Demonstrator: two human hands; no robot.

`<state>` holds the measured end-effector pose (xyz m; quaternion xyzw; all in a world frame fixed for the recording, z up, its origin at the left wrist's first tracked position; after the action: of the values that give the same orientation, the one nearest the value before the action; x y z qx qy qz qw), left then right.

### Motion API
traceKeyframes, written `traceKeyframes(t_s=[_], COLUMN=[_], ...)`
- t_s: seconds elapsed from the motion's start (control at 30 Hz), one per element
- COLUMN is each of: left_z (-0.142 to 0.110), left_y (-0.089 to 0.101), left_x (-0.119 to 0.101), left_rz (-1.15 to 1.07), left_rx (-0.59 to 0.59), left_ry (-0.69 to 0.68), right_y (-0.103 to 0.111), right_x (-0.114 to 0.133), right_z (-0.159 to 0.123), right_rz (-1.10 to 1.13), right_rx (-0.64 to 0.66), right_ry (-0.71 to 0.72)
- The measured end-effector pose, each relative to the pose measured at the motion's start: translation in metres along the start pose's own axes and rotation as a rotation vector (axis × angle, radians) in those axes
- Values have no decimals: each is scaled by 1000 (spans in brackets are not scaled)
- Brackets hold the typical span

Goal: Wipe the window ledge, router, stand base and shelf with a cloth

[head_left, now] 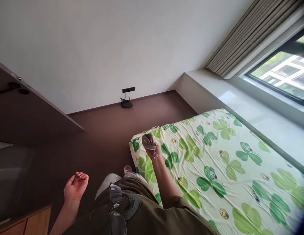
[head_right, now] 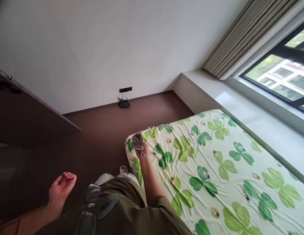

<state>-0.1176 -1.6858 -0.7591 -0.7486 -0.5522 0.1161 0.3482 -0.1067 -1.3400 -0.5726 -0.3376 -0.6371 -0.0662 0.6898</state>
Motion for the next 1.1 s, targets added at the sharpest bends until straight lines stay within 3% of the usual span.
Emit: traceKeyframes(t_s=[0.13,0.23,0.37,0.5,0.63,0.73,0.87,1.1], left_z=[57,120,206,261,293,307,301,280], left_y=[-91,-174,-306,-458,-601,-683,-759,-877], left_x=[-22,-23,4,58,151,247,376,560], left_rz=[18,20,101,332,554,666,744,901], left_rx=[9,46,67,158,294,361,435,466], left_ry=[-48,-27,134,312,467,578,710,806], right_y=[-63,-87,-88,-71,-25,26,69,74], right_x=[6,19,38,64,119,173,256,428], right_z=[112,191,273,314,329,344,393,510], right_rz=[28,15,84,206,265,328,381,356], right_rx=[12,36,-59,-215,-407,-570,-643,-572], right_ry=[-98,-58,100,242,458,639,767,801])
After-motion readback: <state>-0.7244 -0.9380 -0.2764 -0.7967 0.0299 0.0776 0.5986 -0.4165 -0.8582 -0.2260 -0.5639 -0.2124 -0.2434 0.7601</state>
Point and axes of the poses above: each hand's wrist, its own z-axis towards the middle knuckle, its own y-axis out of the back of the hand, x = y × z, the point moved 1 cm from there along z, towards the middle knuckle, and after that the axes turned 3 degrees about y, right-handed, at the moved point
